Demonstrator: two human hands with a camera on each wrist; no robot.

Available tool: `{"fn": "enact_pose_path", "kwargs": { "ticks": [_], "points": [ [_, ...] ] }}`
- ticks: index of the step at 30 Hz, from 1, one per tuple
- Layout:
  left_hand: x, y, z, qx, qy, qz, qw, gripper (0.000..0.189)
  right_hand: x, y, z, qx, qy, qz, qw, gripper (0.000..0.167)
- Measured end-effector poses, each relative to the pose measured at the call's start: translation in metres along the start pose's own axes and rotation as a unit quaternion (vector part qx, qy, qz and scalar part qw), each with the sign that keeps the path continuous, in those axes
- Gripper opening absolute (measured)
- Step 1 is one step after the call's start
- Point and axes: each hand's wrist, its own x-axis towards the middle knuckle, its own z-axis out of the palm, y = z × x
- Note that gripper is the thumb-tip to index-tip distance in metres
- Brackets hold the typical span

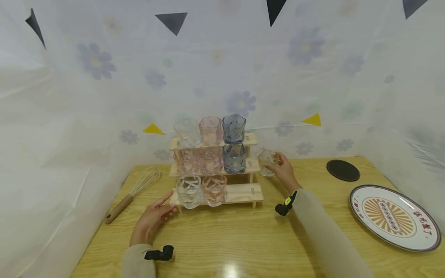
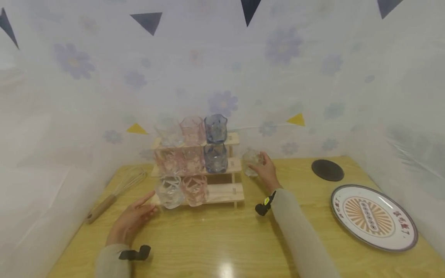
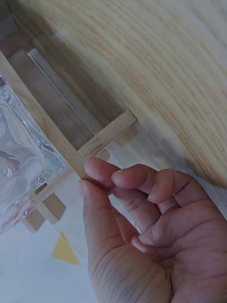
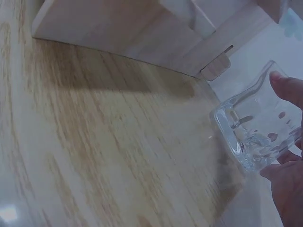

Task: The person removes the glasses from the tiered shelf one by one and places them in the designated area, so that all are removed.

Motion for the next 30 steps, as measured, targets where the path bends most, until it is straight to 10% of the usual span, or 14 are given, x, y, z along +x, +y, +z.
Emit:
{"fn": "enact_pose_path", "kwargs": {
  "ticks": [30],
  "points": [
    [0.0003,-0.0014,-0.0011,-0.022,-0.013,0.003,0.9997,0.063,0.0017,0.0021,0.0018,0.003,-0.03,0.033,0.999,0.09]
  ]
}}
